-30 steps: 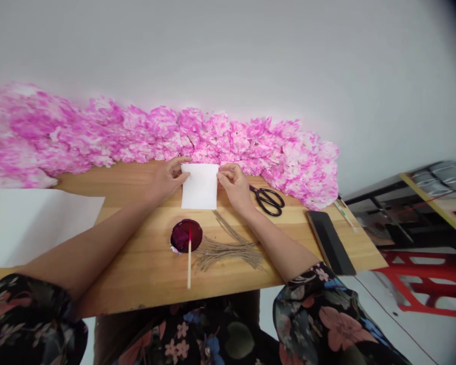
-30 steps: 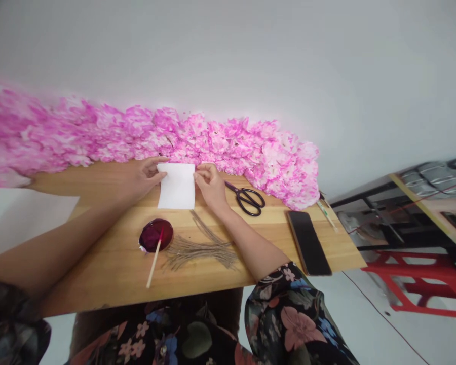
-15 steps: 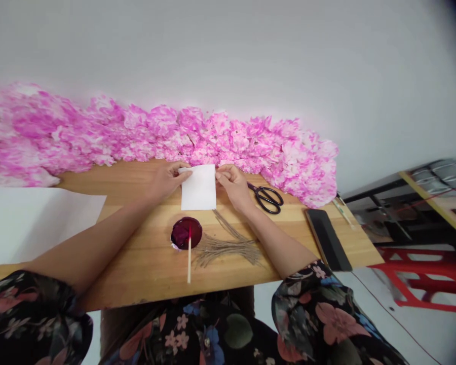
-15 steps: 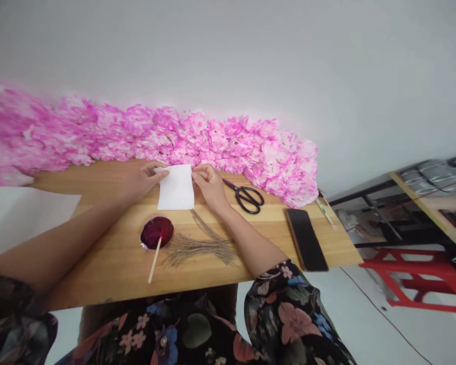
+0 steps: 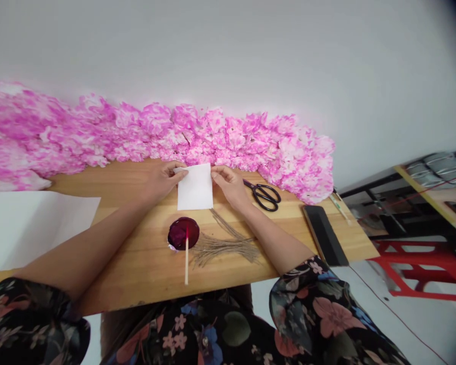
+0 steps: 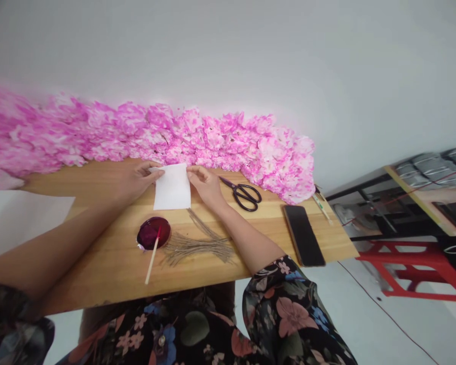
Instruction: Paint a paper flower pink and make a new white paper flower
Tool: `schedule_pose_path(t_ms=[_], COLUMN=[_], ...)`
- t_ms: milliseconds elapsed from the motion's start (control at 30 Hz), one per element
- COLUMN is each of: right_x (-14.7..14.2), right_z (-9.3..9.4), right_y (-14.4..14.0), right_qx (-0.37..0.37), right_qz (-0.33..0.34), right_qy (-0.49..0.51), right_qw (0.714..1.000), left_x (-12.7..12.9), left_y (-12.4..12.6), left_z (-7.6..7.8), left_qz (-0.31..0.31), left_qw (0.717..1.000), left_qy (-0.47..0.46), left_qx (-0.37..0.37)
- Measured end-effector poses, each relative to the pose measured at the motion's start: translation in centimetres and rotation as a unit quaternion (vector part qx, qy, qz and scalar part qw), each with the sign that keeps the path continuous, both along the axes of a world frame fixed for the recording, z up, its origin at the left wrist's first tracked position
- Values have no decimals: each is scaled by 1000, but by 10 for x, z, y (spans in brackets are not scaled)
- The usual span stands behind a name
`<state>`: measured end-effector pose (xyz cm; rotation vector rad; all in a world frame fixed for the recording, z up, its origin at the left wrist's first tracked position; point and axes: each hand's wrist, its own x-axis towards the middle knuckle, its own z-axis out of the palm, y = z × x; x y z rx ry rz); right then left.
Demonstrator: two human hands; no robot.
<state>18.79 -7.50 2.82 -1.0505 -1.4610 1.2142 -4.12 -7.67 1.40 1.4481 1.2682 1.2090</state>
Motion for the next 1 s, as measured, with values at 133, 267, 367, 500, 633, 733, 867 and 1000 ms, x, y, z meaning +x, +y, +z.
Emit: schedule_pose_path(t_ms=[133,267,367,500,633,733,867,1000], right_x=[-1,-2,-2,-2,-1,-1,-3,-2], right_z=[2,0,-1,-2,-3,-3,-6,-11], right_y=[-1,0,1,1,2,2,3,10], right_qx=[27,34,27,16,18,20,8,10], right_qz=[-23,-35,-38,-43,-36,-32,11,50], right_qy=[-59,-76,-63,-59,-59,-69,-27,-39], right_qw=[998,996,997,997,997,997,1000,998], left_x=[1,1,2,3,3,2,2,2], left_y=[0,1,1,0,-1,-1,1,4], left_z=[3,2,1,3,5,6,3,0], left_qz=[6,-4,-11,-11,-10,-10,1,2], left_qw=[1000,1000,1000,1000,1000,1000,1000,1000], left_qy=[19,13,2,3,2,14,19,4], left_qx=[2,11,8,-5,-8,-2,4,-7])
